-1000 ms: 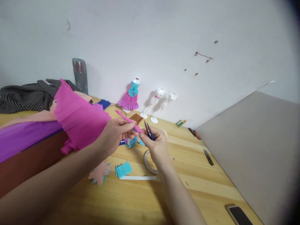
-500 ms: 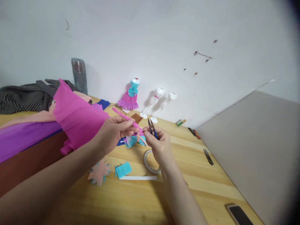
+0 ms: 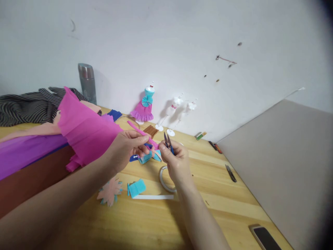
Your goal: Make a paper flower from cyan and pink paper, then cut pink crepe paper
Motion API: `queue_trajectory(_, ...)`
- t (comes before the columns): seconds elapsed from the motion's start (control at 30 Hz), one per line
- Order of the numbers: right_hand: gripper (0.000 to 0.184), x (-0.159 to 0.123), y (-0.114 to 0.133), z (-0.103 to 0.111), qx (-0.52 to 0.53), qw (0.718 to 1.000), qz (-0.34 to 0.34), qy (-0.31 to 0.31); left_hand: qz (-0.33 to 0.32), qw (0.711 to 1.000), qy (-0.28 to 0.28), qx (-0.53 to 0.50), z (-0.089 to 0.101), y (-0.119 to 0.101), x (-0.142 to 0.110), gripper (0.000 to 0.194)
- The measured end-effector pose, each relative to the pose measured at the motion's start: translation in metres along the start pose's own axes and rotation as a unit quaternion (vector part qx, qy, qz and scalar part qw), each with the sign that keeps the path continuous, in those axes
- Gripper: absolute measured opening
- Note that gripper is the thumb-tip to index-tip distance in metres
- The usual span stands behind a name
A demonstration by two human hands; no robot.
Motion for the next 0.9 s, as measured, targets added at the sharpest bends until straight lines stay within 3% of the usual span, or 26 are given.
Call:
queue_trajectory(0.4,0.024,-0.001,0.008,0.0,-0.052,0.998,0.015,-0.018,-0.01,0.999,-0.017,0.047,0.004,0.003,0.003,0.019)
queue_trajectory(0.67,0.023,-0.001,0.014,-0.008,-0.089,0.996,0.027,-0.011,-0.028,0.998,-0.05,-0.024,0.004,-0.002,-0.001,0.016)
queue_trajectory(0.9,0.021,-0.001,0.01,-0.003,-0.089,0.995,0.03,-0.04,-0.031,0.998,-0.049,-0.028,0.004,-0.005,-0.002,0.017)
Point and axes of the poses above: each hand's wrist, its own x-axis towards the middle knuckle, its own z-axis out of the back of the hand, y = z × x, the point moved 6 cm from there along x, towards the middle knuckle, and after that the axes turned 4 degrees about x, right-handed, at the moved point
